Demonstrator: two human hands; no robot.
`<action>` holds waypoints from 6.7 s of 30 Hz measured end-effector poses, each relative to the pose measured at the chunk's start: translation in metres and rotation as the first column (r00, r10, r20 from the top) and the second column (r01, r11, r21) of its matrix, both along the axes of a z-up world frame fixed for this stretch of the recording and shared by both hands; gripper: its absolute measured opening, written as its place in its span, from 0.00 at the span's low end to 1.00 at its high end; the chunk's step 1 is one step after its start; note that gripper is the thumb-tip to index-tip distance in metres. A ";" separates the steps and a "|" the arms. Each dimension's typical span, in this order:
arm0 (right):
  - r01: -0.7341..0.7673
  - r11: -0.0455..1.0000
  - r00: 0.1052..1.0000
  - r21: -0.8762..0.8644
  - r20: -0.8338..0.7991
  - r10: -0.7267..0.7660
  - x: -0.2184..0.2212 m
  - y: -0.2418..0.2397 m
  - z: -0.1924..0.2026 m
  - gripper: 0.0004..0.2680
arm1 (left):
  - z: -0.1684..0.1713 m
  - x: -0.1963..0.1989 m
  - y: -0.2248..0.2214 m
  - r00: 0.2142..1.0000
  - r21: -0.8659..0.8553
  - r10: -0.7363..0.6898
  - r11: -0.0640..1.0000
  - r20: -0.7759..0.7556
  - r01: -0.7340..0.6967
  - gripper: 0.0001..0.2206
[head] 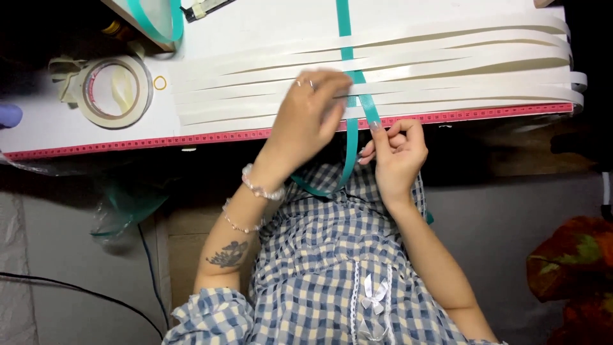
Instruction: The person is weaving a teal plastic strip through several parallel white plastic strips on a workbench.
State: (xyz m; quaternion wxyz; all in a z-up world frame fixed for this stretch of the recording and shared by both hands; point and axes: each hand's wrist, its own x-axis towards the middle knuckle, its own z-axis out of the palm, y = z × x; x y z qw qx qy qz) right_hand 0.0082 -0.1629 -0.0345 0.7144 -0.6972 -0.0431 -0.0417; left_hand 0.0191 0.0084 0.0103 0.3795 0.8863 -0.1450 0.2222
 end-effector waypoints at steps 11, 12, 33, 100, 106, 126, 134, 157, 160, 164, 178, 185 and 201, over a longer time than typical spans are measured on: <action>-0.014 1.000 0.999 -0.006 0.050 0.015 -0.004 0.005 0.007 0.08 | -0.004 0.050 0.015 0.989 0.171 -0.008 0.985 -0.150 0.034 0.07; -0.012 1.000 0.999 -0.006 0.049 0.012 -0.004 0.005 0.008 0.08 | -0.005 0.049 0.014 0.988 0.171 -0.010 0.985 -0.151 0.036 0.07; 0.001 0.988 0.994 -0.154 0.104 0.015 -0.002 0.012 0.020 0.07 | -0.013 0.041 0.008 0.994 0.106 0.028 0.994 0.110 -0.040 0.05; 0.005 0.998 0.999 -0.062 0.050 -0.002 -0.026 -0.013 -0.021 0.03 | -0.011 0.039 0.008 1.000 0.163 0.015 0.986 0.018 -0.017 0.10; 0.014 0.997 0.997 -0.079 0.076 -0.008 -0.021 -0.009 -0.011 0.03 | -0.011 0.042 0.009 0.998 0.114 0.005 0.993 -0.066 0.003 0.10; 0.022 1.000 0.993 0.010 0.113 -0.023 -0.022 -0.007 -0.024 0.03 | 0.018 0.120 0.031 0.848 0.275 -0.382 0.827 -0.368 0.491 0.11; 0.021 0.999 0.995 0.029 0.092 -0.024 -0.021 -0.006 -0.029 0.03 | 0.051 0.130 0.013 0.627 0.327 -0.183 0.726 -0.757 0.606 0.17; -0.024 0.993 1.000 0.116 0.014 0.023 -0.020 -0.004 -0.013 0.04 | 0.054 0.133 0.013 0.635 0.296 -0.191 0.761 -0.748 0.577 0.16; -0.049 0.994 0.999 0.102 0.010 0.048 -0.019 -0.005 -0.011 0.04 | 0.046 0.131 0.020 0.680 0.235 -0.281 0.793 -0.677 0.562 0.16; -0.126 0.986 0.986 0.112 -0.096 0.137 -0.019 -0.007 -0.002 0.05 | 0.033 0.121 0.026 0.801 0.163 -0.385 0.850 -0.459 0.501 0.14; -0.157 0.987 0.981 -0.032 -0.118 0.152 -0.006 -0.018 0.025 0.04 | 0.021 0.098 0.030 0.960 0.031 -0.277 0.960 -0.035 0.278 0.16; -0.165 0.985 0.971 0.046 -0.167 0.170 -0.005 -0.018 0.025 0.04 | 0.005 0.100 0.040 0.993 0.120 -0.118 0.986 0.031 0.113 0.11; -0.087 0.996 0.996 0.019 -0.004 0.087 -0.014 -0.005 0.005 0.03 | 0.005 0.094 0.042 0.979 0.071 -0.199 0.977 -0.052 0.202 0.05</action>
